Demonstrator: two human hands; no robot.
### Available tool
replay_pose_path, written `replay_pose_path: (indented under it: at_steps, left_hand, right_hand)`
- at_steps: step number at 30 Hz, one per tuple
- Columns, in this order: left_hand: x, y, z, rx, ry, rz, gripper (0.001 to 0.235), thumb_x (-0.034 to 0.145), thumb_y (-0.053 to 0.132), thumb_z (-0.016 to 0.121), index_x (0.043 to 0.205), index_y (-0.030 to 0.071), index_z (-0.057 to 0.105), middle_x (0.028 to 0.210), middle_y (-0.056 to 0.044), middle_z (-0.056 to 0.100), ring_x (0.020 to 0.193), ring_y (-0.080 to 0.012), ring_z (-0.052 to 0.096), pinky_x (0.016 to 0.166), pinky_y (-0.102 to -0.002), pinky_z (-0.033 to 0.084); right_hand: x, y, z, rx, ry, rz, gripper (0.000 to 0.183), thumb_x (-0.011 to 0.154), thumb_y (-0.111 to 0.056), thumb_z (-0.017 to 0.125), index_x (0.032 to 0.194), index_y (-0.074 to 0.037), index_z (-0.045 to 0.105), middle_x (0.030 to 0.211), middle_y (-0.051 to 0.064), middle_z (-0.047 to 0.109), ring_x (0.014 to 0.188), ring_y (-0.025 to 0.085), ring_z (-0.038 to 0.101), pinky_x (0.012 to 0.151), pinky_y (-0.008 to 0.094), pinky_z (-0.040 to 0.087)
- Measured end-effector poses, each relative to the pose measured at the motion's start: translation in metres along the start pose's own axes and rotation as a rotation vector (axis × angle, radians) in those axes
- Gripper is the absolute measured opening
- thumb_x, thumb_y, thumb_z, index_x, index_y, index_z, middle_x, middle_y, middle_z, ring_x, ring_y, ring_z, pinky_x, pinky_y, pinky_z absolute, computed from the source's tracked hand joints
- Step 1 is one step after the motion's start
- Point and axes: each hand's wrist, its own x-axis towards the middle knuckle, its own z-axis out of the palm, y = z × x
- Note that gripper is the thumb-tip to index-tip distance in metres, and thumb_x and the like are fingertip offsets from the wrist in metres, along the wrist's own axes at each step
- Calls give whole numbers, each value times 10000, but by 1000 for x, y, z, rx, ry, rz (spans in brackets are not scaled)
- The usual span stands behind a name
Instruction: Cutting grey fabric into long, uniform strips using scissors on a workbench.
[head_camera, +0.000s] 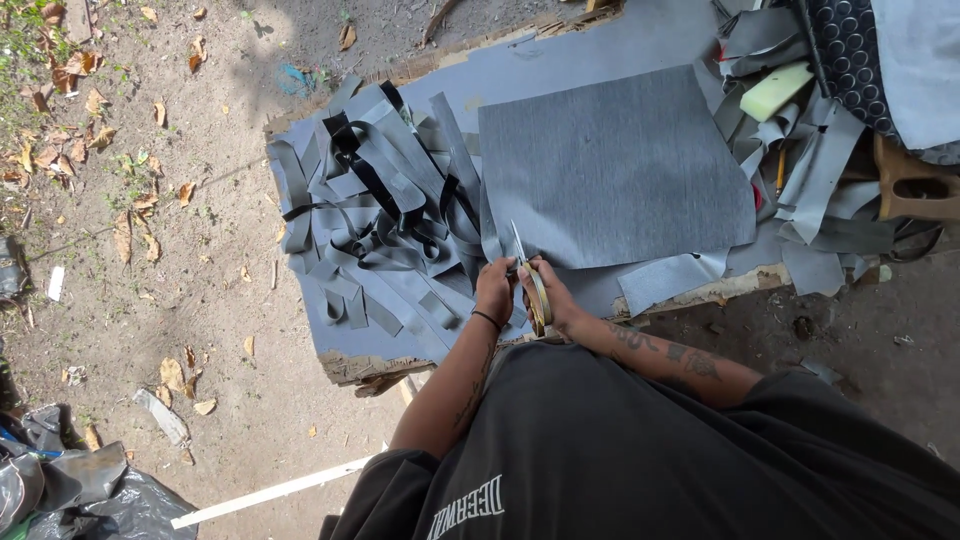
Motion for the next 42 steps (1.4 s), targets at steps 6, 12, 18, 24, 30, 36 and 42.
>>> replay_pose_path:
  at_steps: [6, 12, 18, 24, 30, 36, 42]
  left_hand:
    - [6, -4, -7, 70, 22, 18, 200, 893, 163, 720, 897, 4, 600, 792, -66, 563, 764, -137, 625, 745, -337, 541]
    - [3, -5, -14, 127, -37, 39, 291, 887, 206, 743, 836, 47, 504, 833, -39, 443, 853, -175, 634, 807, -409, 521]
    - [-15, 8, -6, 145, -44, 53, 293, 877, 170, 743, 820, 65, 475, 857, -39, 423, 860, -178, 604, 859, -404, 511]
    - [-37, 19, 7, 87, -74, 49, 255, 878, 102, 718, 789, 91, 479, 833, -18, 399, 810, -174, 514, 844, -378, 483]
    - [-30, 18, 10, 34, -54, 65, 244, 880, 88, 700, 767, 71, 484, 809, -42, 408, 802, -174, 544, 860, -392, 510]
    - [-27, 16, -1, 94, -3, 61, 211, 850, 94, 722, 777, 14, 542, 823, -78, 424, 815, -185, 513, 829, -409, 510]
    - [-30, 29, -8, 89, 53, 54, 195, 804, 89, 750, 799, 25, 566, 845, -94, 489, 824, -199, 559, 808, -401, 520]
  right_hand:
    - [13, 3, -9, 1, 25, 26, 573, 1044, -505, 587, 1399, -86, 423, 704, 125, 600, 528, 240, 657, 421, 344, 566]
    - [36, -2, -16, 21, 4, 20, 555, 1054, -518, 544, 1389, -96, 411, 727, 128, 568, 519, 273, 640, 393, 379, 549]
    - [30, -28, -7, -23, 63, 28, 542, 1043, -498, 577, 1359, -71, 467, 701, 104, 584, 522, 193, 635, 423, 315, 549]
    - [58, -35, -14, -6, 55, 27, 562, 1030, -556, 575, 1363, -120, 452, 716, 127, 578, 549, 233, 636, 439, 364, 555]
    - [64, -53, -6, -31, 75, 11, 566, 1025, -566, 581, 1357, -121, 468, 699, 115, 589, 552, 209, 637, 437, 331, 543]
    - [77, -57, -5, -12, 82, 9, 543, 1032, -569, 563, 1351, -140, 469, 698, 101, 586, 554, 197, 634, 427, 312, 524]
    - [97, -47, -5, -32, 82, -49, 565, 1029, -502, 630, 1368, -92, 442, 667, 107, 595, 499, 191, 617, 401, 293, 524]
